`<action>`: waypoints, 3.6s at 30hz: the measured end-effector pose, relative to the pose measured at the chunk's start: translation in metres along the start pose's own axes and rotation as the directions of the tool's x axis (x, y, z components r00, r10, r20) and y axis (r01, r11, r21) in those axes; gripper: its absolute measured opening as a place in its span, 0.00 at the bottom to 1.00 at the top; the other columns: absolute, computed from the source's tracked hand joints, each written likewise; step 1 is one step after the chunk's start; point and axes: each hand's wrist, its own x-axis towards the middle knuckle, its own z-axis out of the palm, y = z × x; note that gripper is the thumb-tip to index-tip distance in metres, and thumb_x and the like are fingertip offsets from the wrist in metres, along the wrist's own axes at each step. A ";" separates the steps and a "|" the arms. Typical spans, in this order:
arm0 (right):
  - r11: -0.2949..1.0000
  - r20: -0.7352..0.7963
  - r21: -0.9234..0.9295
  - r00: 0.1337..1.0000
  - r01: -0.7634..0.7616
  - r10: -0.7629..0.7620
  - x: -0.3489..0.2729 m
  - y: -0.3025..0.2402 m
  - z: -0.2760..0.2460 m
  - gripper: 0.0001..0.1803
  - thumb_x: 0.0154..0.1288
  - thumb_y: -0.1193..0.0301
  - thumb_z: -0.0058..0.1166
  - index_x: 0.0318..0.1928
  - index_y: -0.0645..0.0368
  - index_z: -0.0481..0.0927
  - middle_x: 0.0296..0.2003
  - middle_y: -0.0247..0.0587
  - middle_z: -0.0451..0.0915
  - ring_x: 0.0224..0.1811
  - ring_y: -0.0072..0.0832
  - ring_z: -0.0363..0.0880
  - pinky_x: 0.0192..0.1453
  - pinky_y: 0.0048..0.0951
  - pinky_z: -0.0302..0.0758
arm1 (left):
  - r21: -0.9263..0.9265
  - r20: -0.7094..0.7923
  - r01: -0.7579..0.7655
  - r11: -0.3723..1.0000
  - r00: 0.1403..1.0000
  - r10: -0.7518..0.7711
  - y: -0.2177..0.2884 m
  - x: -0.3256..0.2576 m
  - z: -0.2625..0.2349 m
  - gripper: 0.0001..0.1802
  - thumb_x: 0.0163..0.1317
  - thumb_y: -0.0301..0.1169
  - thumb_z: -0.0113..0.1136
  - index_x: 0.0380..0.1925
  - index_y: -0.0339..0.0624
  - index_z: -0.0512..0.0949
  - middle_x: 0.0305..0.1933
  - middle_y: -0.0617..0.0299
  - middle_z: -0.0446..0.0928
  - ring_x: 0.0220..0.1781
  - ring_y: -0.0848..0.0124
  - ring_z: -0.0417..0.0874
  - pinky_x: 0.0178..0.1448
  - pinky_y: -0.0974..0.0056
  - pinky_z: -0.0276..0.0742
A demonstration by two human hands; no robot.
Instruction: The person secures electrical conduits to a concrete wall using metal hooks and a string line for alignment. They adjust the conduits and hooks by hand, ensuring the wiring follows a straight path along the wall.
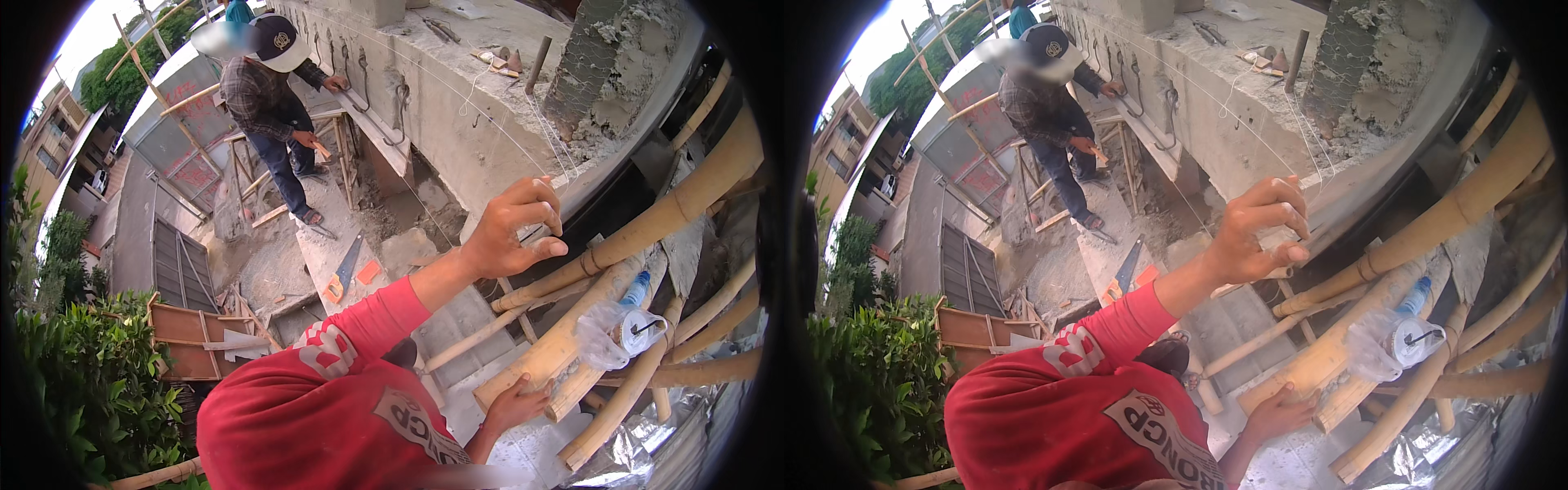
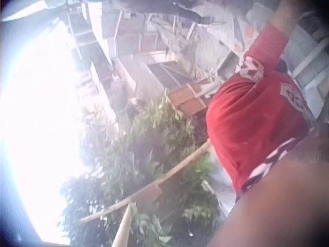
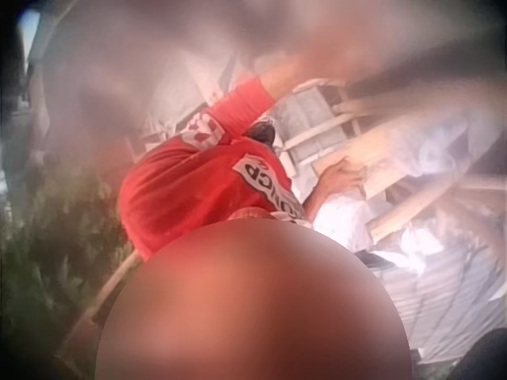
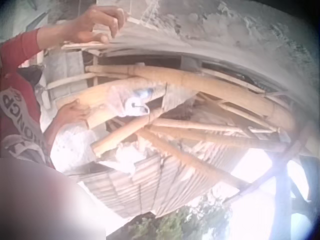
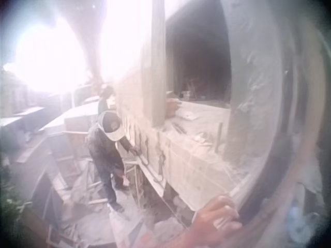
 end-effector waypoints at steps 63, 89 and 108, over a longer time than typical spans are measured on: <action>0.996 -0.053 -0.020 0.995 -0.091 0.090 0.005 -0.001 0.005 0.31 0.85 0.57 0.49 0.71 0.75 0.70 0.67 0.70 0.73 0.70 0.62 0.72 0.72 0.55 0.70 | -0.114 0.073 -0.144 0.983 0.986 0.152 -0.017 -0.001 -0.004 0.21 0.56 0.45 0.80 0.31 0.40 0.81 0.41 0.57 0.76 0.50 0.52 0.80 0.75 0.40 0.72; 0.991 -0.010 -0.038 0.992 -0.129 0.129 0.006 0.000 0.003 0.30 0.84 0.57 0.49 0.75 0.66 0.68 0.69 0.64 0.71 0.73 0.60 0.67 0.75 0.56 0.67 | -0.102 0.051 -0.148 0.984 0.987 0.154 -0.017 -0.001 -0.002 0.21 0.55 0.44 0.80 0.31 0.40 0.81 0.41 0.57 0.76 0.50 0.53 0.80 0.75 0.41 0.73; 0.996 -0.042 -0.007 0.995 -0.089 0.089 0.006 0.001 0.005 0.30 0.83 0.59 0.51 0.73 0.67 0.69 0.68 0.64 0.72 0.72 0.60 0.69 0.74 0.56 0.68 | -0.106 0.060 -0.150 0.983 0.986 0.157 -0.017 0.000 -0.003 0.20 0.56 0.44 0.80 0.31 0.40 0.81 0.41 0.57 0.76 0.50 0.53 0.80 0.75 0.41 0.73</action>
